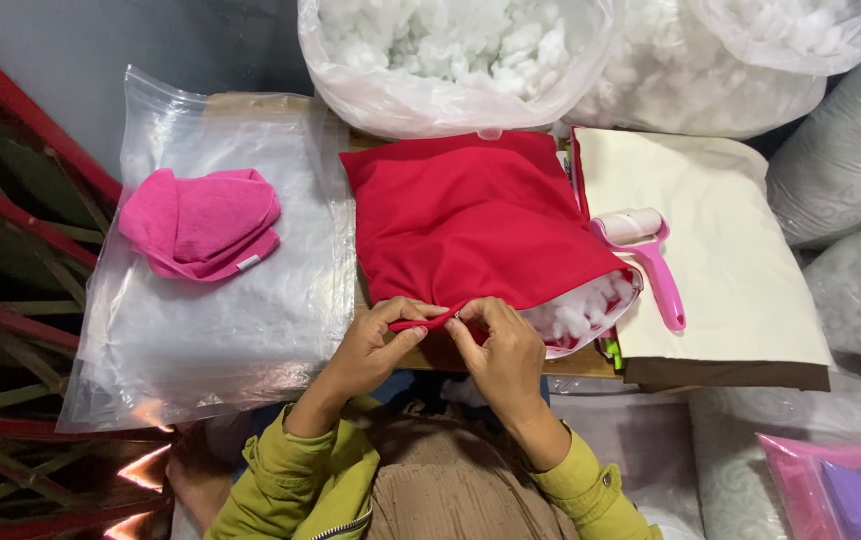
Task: Stuffing a red pillow cover with fiberfill and cleaning the surface with a lint roller.
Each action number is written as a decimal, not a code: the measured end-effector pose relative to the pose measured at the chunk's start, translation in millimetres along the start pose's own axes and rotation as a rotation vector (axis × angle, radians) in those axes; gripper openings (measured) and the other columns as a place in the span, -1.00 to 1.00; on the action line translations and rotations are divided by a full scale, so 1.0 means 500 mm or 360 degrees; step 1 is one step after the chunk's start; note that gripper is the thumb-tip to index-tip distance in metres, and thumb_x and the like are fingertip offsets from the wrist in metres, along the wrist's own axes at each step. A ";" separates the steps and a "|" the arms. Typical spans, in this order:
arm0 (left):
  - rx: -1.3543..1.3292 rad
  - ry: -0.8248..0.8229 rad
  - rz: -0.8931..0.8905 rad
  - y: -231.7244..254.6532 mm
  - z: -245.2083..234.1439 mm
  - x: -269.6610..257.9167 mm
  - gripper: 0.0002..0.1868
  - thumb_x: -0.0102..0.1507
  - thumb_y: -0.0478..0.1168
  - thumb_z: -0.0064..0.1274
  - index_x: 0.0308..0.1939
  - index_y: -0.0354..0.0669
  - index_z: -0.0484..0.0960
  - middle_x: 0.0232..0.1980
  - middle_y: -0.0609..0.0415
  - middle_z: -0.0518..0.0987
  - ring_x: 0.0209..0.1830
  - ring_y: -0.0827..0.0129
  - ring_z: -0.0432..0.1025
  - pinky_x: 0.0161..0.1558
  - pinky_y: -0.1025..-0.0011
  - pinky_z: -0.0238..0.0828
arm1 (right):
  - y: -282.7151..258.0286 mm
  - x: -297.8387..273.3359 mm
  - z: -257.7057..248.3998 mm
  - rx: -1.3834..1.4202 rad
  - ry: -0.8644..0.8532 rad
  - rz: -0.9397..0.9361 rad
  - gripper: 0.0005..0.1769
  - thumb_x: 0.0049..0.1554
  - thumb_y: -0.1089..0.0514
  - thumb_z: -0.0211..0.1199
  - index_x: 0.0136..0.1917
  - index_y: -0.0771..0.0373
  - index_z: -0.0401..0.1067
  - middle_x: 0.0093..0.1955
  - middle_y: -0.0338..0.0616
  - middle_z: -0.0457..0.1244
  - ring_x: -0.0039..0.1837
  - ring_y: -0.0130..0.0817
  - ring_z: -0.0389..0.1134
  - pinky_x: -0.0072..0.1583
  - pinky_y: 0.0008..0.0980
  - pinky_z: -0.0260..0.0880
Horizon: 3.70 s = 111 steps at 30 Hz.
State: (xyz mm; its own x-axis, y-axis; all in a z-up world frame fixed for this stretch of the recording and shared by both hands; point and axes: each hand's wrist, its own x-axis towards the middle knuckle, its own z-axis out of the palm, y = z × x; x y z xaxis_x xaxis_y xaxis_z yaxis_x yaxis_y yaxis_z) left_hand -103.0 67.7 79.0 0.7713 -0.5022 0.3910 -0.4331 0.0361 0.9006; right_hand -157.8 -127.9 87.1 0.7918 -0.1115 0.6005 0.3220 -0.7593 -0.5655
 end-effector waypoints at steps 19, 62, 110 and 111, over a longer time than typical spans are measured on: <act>0.1257 0.0458 0.0621 0.005 -0.001 0.000 -0.85 0.24 -0.26 0.24 -0.12 0.07 0.68 -0.20 0.32 0.69 -0.19 0.42 0.59 0.08 0.32 0.34 | -0.009 -0.017 -0.032 -0.0627 0.0097 -0.0417 -0.92 0.12 0.13 0.35 -0.12 -0.02 0.47 -0.24 -0.36 0.28 -0.13 -0.30 0.37 -0.11 -0.35 0.32; 0.1692 0.0422 0.0062 0.090 0.051 0.168 -0.40 0.38 0.02 0.02 0.46 -0.12 0.42 0.52 -0.30 0.27 0.54 -0.40 0.09 0.35 -0.56 -0.11 | 0.044 0.181 -0.099 -0.0768 -0.0485 0.0017 -0.34 0.41 -0.23 -0.12 0.64 0.09 0.13 0.57 0.15 0.08 0.55 0.34 0.05 0.40 0.48 0.00; -0.0848 0.0861 0.0023 -0.056 -0.062 0.197 -0.34 0.18 -0.16 0.22 0.36 -0.15 0.40 0.35 -0.05 0.53 0.33 0.19 0.43 0.43 0.23 0.32 | 0.058 0.146 -0.228 0.0563 -0.0052 -0.0069 0.33 -0.12 -0.33 0.27 0.65 0.34 -0.24 0.68 0.16 -0.18 0.69 -0.04 -0.15 0.67 -0.13 -0.21; -0.0850 0.0865 0.0034 -0.030 -0.026 0.191 -0.34 0.18 -0.16 0.22 0.36 -0.15 0.40 0.35 -0.05 0.53 0.33 0.19 0.43 0.43 0.23 0.32 | 0.057 0.140 -0.195 0.0561 -0.0052 -0.0080 0.33 -0.12 -0.33 0.27 0.65 0.34 -0.24 0.68 0.16 -0.18 0.69 -0.04 -0.15 0.67 -0.13 -0.21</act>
State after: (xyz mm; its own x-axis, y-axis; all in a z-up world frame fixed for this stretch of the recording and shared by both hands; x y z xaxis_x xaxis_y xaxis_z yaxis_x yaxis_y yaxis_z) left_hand -16.8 30.5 105.6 0.9463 -0.0058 0.3232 -0.2726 0.5233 0.8074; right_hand -143.7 -219.7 168.2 0.7850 -0.0547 0.6171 0.5155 -0.4948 -0.6996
